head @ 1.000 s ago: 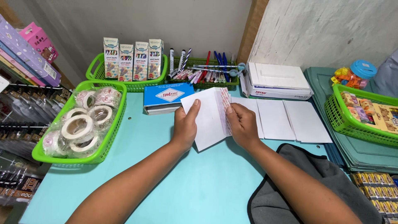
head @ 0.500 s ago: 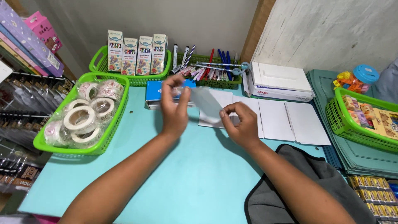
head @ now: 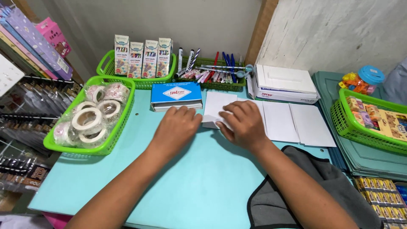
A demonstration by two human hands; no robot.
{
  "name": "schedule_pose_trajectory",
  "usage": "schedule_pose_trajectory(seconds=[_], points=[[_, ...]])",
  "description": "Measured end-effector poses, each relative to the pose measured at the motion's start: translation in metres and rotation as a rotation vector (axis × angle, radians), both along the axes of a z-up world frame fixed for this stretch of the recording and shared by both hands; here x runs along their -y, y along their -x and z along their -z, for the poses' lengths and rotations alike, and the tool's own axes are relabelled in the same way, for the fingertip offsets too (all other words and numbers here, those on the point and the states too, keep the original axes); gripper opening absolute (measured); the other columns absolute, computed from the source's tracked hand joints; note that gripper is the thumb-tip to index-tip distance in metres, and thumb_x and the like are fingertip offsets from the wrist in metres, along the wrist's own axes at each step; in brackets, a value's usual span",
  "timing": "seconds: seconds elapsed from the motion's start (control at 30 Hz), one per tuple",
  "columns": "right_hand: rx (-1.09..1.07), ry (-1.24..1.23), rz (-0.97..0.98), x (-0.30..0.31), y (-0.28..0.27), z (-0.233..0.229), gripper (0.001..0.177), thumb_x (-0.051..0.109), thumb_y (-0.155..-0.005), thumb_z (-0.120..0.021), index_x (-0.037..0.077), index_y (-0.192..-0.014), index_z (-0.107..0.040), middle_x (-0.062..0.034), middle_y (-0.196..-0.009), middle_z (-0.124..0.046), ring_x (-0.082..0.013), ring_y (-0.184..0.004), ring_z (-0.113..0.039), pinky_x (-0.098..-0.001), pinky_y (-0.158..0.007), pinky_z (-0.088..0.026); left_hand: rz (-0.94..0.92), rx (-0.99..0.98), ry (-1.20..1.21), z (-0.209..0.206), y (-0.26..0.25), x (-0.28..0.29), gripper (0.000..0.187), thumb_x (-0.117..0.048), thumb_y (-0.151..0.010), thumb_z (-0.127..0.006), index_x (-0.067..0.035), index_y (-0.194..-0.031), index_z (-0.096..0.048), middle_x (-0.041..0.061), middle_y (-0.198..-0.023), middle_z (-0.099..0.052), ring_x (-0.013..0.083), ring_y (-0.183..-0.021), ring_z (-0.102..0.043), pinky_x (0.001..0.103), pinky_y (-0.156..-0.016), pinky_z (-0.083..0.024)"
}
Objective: Folding small white envelopes and placing them into a blue cardboard box on a desk.
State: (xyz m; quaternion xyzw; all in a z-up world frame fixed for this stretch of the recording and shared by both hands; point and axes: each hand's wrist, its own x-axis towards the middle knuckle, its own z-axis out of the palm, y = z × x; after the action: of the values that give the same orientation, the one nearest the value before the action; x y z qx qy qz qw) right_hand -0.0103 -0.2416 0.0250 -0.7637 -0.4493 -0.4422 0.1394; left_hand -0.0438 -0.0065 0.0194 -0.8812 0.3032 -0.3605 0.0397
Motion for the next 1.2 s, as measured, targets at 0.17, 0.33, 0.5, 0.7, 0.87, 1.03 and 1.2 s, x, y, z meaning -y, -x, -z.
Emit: schedule_pose_trajectory(seconds=[0.17,0.33,0.5,0.7,0.87,1.03,1.2], points=[[-0.09,-0.11,0.056,0.016,-0.018,0.012,0.027,0.015,-0.084,-0.078,0.005,-0.107,-0.069,-0.0095,-0.105,-0.069,-0.0287,-0.103,-0.063,-0.0438,-0.091,-0.045,0.005,0.061,-0.044,0.003,0.004,-0.035,0.011,-0.01,-0.072,-0.064,-0.011,-0.081,-0.057,0.005,-0.082,-0.059,0.0225,-0.083,-0.061,0.037,-0.069,-0.046],[-0.128,-0.136,0.08,0.016,-0.021,0.018,0.025,0.011,-0.086,-0.076,0.005,-0.109,-0.068,-0.0083,-0.104,-0.069,-0.0279,-0.103,-0.062,-0.0424,-0.092,-0.045,0.014,0.116,-0.068,0.016,-0.004,-0.045,0.015,-0.009,-0.073,-0.065,-0.012,-0.081,-0.053,0.003,-0.079,-0.053,0.0205,-0.079,-0.057,0.036,-0.065,-0.043],[-0.141,-0.122,0.086,0.014,-0.016,0.016,0.023,0.012,-0.086,-0.076,0.006,-0.106,-0.069,-0.0079,-0.102,-0.068,-0.0275,-0.102,-0.062,-0.0417,-0.091,-0.045,-0.003,0.17,-0.076,0.026,-0.014,-0.044,0.014,-0.011,-0.074,-0.066,-0.012,-0.082,-0.054,0.004,-0.081,-0.053,0.021,-0.079,-0.057,0.035,-0.066,-0.042],[-0.153,-0.105,0.097,0.011,-0.017,0.02,0.02,0.012,-0.086,-0.076,0.007,-0.104,-0.07,-0.0075,-0.099,-0.068,-0.0266,-0.099,-0.062,-0.0412,-0.09,-0.044,-0.017,0.269,-0.125,0.042,-0.039,-0.039,0.012,-0.014,-0.079,-0.066,-0.013,-0.082,-0.055,0.003,-0.083,-0.056,0.0197,-0.082,-0.059,0.035,-0.07,-0.045],[-0.165,-0.102,0.109,0.014,-0.02,0.022,0.02,0.012,-0.086,-0.076,0.006,-0.103,-0.07,-0.0078,-0.099,-0.068,-0.0264,-0.098,-0.062,-0.0408,-0.088,-0.044,0.066,0.225,-0.166,0.043,-0.046,-0.032,0.011,-0.016,-0.08,-0.067,-0.013,-0.081,-0.056,0.003,-0.082,-0.057,0.0197,-0.082,-0.06,0.035,-0.066,-0.044],[-0.194,-0.107,0.105,0.013,-0.024,0.024,0.02,0.012,-0.085,-0.076,0.005,-0.103,-0.071,-0.0082,-0.098,-0.068,-0.0271,-0.097,-0.062,-0.0408,-0.088,-0.044,0.124,0.2,-0.151,0.041,-0.054,-0.051,0.011,-0.019,-0.08,-0.066,-0.012,-0.083,-0.058,0.003,-0.086,-0.057,0.0201,-0.087,-0.06,0.035,-0.071,-0.044],[-0.205,-0.1,0.106,0.014,-0.028,0.028,0.018,0.011,-0.086,-0.075,0.005,-0.102,-0.071,-0.0082,-0.095,-0.068,-0.0256,-0.095,-0.062,-0.0403,-0.088,-0.045,-0.017,0.254,-0.257,0.047,-0.073,-0.076,0.006,-0.019,-0.083,-0.066,-0.014,-0.086,-0.063,0.001,-0.093,-0.057,0.0174,-0.092,-0.056,0.033,-0.075,-0.041]])
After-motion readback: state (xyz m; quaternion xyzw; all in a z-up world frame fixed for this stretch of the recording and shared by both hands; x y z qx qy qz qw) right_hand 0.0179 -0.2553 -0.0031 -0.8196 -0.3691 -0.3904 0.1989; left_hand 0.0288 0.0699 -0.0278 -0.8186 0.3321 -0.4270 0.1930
